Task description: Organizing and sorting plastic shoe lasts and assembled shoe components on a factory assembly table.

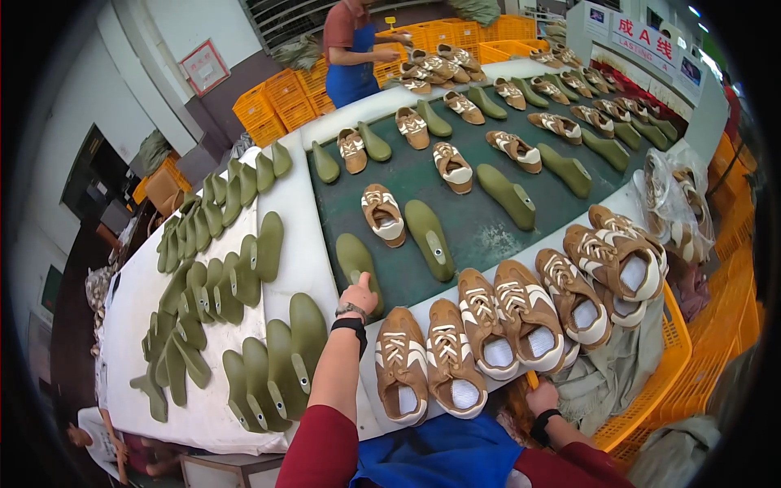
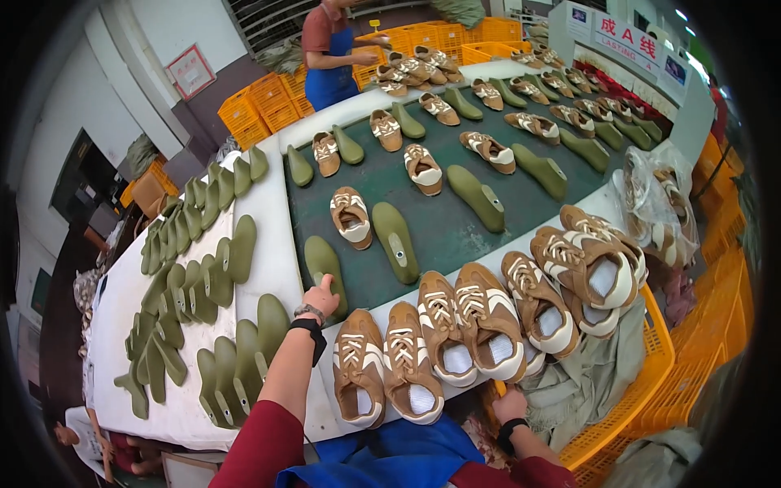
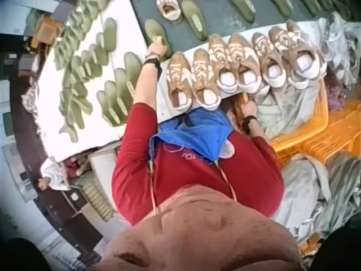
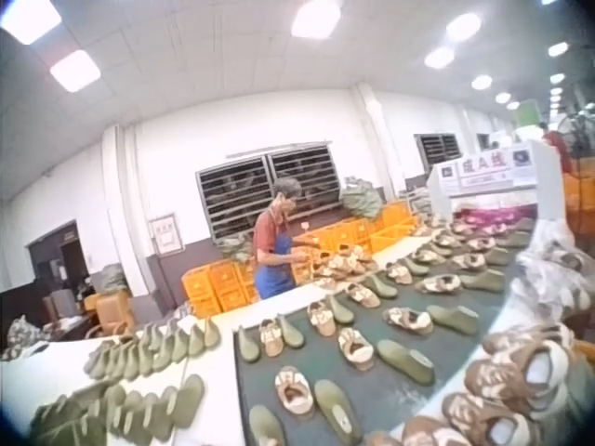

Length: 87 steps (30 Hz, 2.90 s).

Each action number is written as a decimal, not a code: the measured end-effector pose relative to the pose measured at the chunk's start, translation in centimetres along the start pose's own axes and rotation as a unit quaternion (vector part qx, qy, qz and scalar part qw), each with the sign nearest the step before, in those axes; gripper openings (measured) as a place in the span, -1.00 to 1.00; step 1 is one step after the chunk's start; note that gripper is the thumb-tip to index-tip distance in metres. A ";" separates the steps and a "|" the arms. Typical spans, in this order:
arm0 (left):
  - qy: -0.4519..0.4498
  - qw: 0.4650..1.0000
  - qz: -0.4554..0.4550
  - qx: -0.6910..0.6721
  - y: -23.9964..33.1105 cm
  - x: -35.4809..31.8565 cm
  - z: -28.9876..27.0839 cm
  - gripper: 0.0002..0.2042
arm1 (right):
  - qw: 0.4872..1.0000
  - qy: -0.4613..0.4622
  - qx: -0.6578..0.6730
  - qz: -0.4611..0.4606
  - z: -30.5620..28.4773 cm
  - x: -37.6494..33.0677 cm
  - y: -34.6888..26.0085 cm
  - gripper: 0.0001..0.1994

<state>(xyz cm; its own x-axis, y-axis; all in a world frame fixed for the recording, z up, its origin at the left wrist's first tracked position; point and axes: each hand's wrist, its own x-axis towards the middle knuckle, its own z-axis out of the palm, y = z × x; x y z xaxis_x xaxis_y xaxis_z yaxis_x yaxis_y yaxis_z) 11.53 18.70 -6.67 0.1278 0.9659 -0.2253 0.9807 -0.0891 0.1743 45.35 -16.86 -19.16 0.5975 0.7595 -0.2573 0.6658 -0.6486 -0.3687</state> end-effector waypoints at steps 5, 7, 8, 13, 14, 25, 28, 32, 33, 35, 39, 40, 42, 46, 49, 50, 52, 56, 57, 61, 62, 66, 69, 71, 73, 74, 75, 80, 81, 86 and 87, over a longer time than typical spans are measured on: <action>-0.028 1.000 0.004 -0.004 0.3 -0.6 -0.6 -0.48 | 1.000 -0.004 0.008 0.012 0.3 0.2 0.4 -0.70; -0.064 0.998 0.011 -0.019 -0.1 -1.4 -1.0 -0.45 | 1.000 -0.002 0.007 0.015 0.0 0.1 0.0 -0.71; -0.066 0.998 0.012 -0.018 -0.4 -1.9 -1.3 -0.45 | 1.000 -0.003 0.006 0.017 -0.1 0.2 -0.2 -0.71; 0.006 0.989 0.150 0.008 1.4 -8.5 -4.8 -0.57 | 1.000 0.008 -0.002 0.007 0.4 0.3 0.3 -0.72; 0.024 0.990 0.140 -0.017 2.5 -10.8 -6.4 -0.55 | 1.000 0.009 -0.003 0.010 0.4 0.3 0.4 -0.72; 0.075 0.927 0.307 -0.203 1.7 -27.8 1.2 -0.67 | 0.999 -0.002 -0.024 0.029 0.6 0.8 -0.9 -0.71; 0.126 0.916 0.301 -0.234 2.0 -27.5 2.3 -0.72 | 0.999 -0.001 -0.038 0.029 0.6 0.6 -0.6 -0.71; 0.059 0.923 0.309 -0.221 3.4 -26.4 2.0 -0.76 | 0.998 -0.021 -0.026 0.061 -0.7 -0.1 0.4 -0.67; 0.053 0.925 0.313 -0.208 3.6 -26.3 2.1 -0.76 | 0.998 -0.027 -0.014 0.056 -0.4 0.0 0.5 -0.66; 0.077 0.925 0.308 -0.209 2.9 -26.7 2.2 -0.76 | 0.998 -0.032 -0.011 0.051 -0.2 0.0 -0.9 -0.66; 0.088 0.925 0.313 -0.198 2.7 -27.1 3.0 -0.74 | 0.999 -0.030 -0.012 0.039 -0.8 -0.1 -1.2 -0.71; 0.097 0.928 0.308 -0.186 2.7 -27.2 2.8 -0.73 | 0.999 -0.034 -0.014 0.035 -0.7 -0.1 -1.4 -0.70; 0.039 0.934 0.297 -0.194 3.8 -27.5 1.2 -0.69 | 0.998 -0.030 -0.006 0.049 -1.0 -0.4 -0.7 -0.70; 0.058 0.919 0.327 -0.213 3.7 -27.2 1.1 -0.70 | 0.998 -0.037 0.000 0.048 -0.5 -0.5 -0.5 -0.70; 0.039 0.929 0.304 -0.209 2.5 -27.0 2.8 -0.70 | 0.998 -0.032 0.005 0.047 -0.6 -0.7 -0.7 -0.71; 0.033 0.929 0.300 -0.216 2.5 -26.9 3.0 -0.70 | 0.998 -0.037 0.010 0.049 -0.7 -0.9 -0.6 -0.71; 0.033 0.928 0.307 -0.209 2.8 -27.0 3.3 -0.69 | 0.997 -0.039 0.014 0.064 -0.9 -0.8 -0.1 -0.71; 0.033 0.929 0.296 -0.218 2.9 -26.8 3.9 -0.68 | 0.999 -0.017 0.011 0.047 -1.0 -0.7 0.2 -0.72; 0.033 0.930 0.295 -0.216 2.9 -26.8 3.7 -0.68 | 0.999 -0.008 0.011 0.042 -0.9 -0.4 0.2 -0.73; 0.045 0.936 0.293 -0.189 2.5 -26.3 2.3 -0.69 | 1.000 -0.007 -0.017 0.024 1.7 1.5 -0.9 -0.73; 0.054 0.932 0.318 -0.166 1.9 -26.2 1.9 -0.72 | 0.997 -0.054 -0.021 0.044 1.7 1.6 -1.3 -0.71; 0.008 0.927 0.319 -0.198 2.4 -25.6 2.0 -0.72 | 0.997 -0.039 -0.013 0.071 -0.1 -0.2 -1.0 -0.68; 0.012 0.933 0.301 -0.199 2.7 -26.2 2.7 -0.72 | 0.997 0.054 -0.027 0.041 2.2 0.1 2.6 -0.71; 0.004 0.940 0.278 -0.196 2.3 -26.3 3.1 -0.72 | 0.997 0.063 -0.036 0.030 2.3 0.3 2.3 -0.75; 0.000 0.946 0.261 -0.193 2.0 -27.0 3.1 -0.74 | 0.997 0.040 -0.061 -0.017 4.5 2.4 4.5 -0.74; 0.012 0.948 0.250 -0.196 1.9 -27.3 3.1 -0.74 | 0.997 0.037 -0.062 0.005 4.2 2.2 3.8 -0.74; 0.009 0.949 0.248 -0.194 1.9 -27.6 3.2 -0.75 | 0.998 0.032 -0.059 0.001 4.3 2.4 3.9 -0.74; 0.014 0.946 0.259 -0.192 2.7 -27.2 4.1 -0.77 | 0.998 -0.012 -0.067 0.004 2.0 2.2 2.2 -0.70; 0.017 0.947 0.256 -0.194 2.7 -27.1 4.2 -0.77 | 0.997 -0.027 -0.070 0.010 1.5 1.8 1.8 -0.68; 0.018 0.947 0.257 -0.191 3.0 -26.9 4.1 -0.77 | 0.993 -0.056 -0.095 0.040 0.4 1.0 0.9 -0.63; 0.017 0.946 0.262 -0.193 3.0 -26.9 4.1 -0.77 | 0.993 -0.052 -0.095 0.045 1.1 1.3 1.7 -0.63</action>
<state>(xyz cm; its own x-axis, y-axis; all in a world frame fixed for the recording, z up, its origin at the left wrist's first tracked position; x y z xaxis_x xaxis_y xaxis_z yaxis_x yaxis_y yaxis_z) 11.66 -8.51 -4.04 0.5701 0.8214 0.0180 0.6565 -0.4686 0.5911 46.76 -16.88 -21.13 0.6156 0.6924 -0.3763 0.6898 -0.7043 -0.1676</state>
